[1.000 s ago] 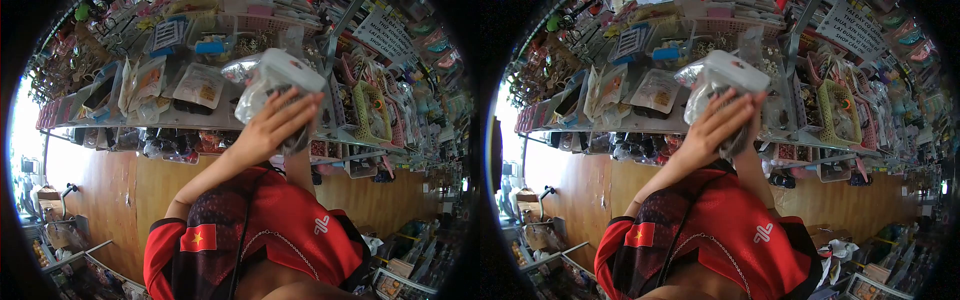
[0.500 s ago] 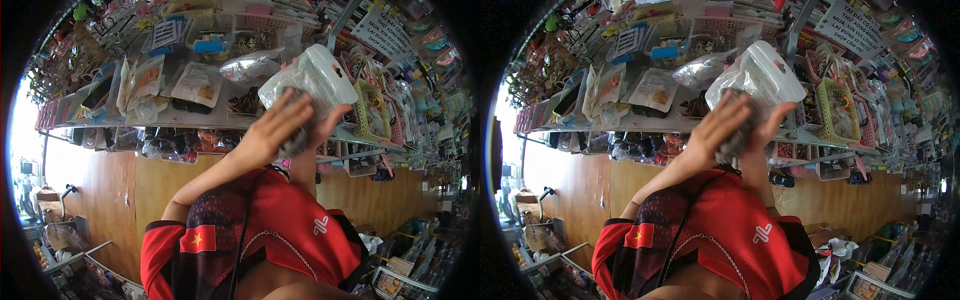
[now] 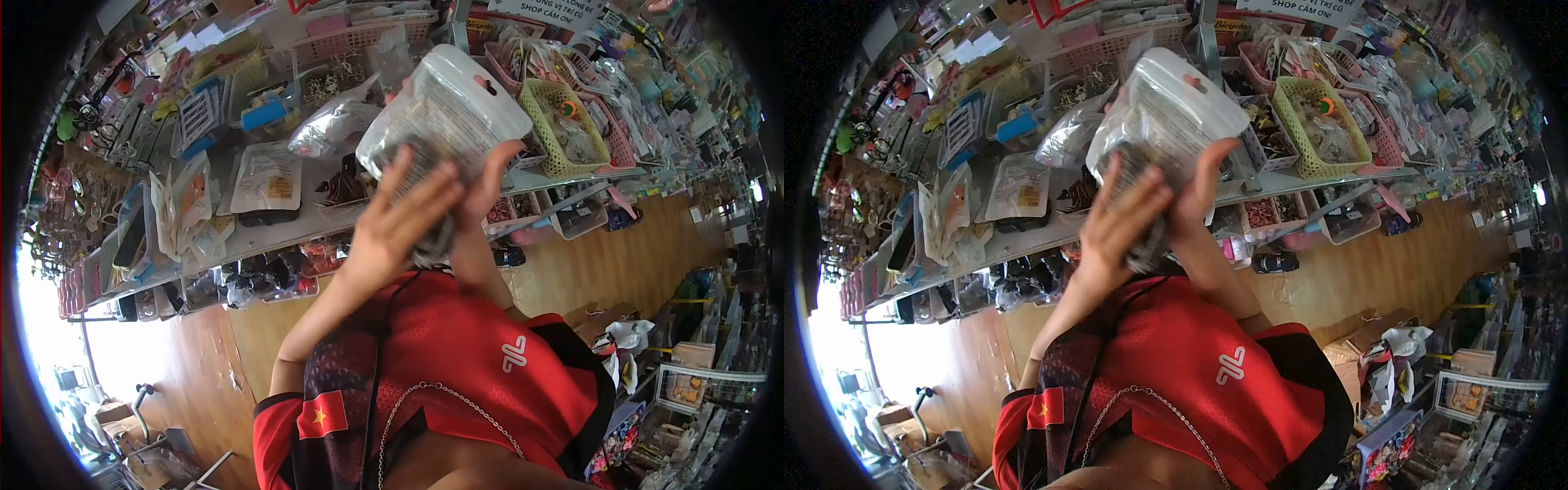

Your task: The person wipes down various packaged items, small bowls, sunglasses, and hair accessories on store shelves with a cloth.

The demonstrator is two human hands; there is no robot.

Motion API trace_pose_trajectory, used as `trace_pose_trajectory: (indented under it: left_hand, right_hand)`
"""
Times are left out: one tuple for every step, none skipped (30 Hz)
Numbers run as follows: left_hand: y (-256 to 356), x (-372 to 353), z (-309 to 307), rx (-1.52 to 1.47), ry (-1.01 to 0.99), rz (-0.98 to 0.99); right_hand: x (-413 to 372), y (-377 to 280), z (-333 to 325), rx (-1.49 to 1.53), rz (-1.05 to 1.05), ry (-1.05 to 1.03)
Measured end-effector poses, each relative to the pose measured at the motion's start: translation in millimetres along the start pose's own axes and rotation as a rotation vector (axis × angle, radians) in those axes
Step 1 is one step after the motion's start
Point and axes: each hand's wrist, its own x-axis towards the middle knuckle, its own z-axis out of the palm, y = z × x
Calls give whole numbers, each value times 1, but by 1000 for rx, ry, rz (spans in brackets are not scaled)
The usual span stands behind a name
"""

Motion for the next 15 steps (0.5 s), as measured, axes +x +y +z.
trace_pose_trajectory:
  left_hand:
    - [10, 1, -1, 69, -37, 39]
    - [11, 7, -4, 98, -21, 64]
    - [8, 15, -8, 129, -4, 86]
    - [2, 24, -12, 150, 25, 68]
    - [-2, 31, -21, 104, 50, 18]
    - [-5, 38, -28, 111, 99, -32]
    - [-10, 43, -33, 120, 148, -80]
    - [-18, 43, -36, 102, 196, -113]
    - [-27, 42, -36, 82, 242, -147]
    - [-32, 38, -35, 61, 286, -181]
    - [-32, 31, -30, 52, 259, -166]
    - [-28, 22, -23, 43, 233, -149]
    - [-23, 15, -16, 34, 209, -131]
    - [-15, 8, -10, -10, 133, -68]
    - [-8, 2, -4, -16, 11, -38]
  right_hand:
    - [1, 3, -8, 83, 55, 47]
    - [0, 6, -15, 165, 114, 96]
    - [-1, 10, -20, 248, 176, 147]
    - [-2, 14, -21, 333, 237, 197]
    - [-12, 12, 34, 32, 97, 373]
    - [-13, 19, 30, -14, 90, 258]
    - [-14, 24, 27, -59, 81, 141]
    - [-13, 22, 29, -219, 27, 72]
    - [-11, 21, 28, -198, 6, 54]
    - [-8, 19, 25, -177, -17, 39]
    - [-5, 17, 23, -157, -42, 26]
    - [-2, 13, 20, -135, -60, 21]
    - [1, 9, 17, -115, -78, 14]
    - [3, 4, 13, -95, -95, 8]
    - [6, -1, 7, -75, -110, 2]
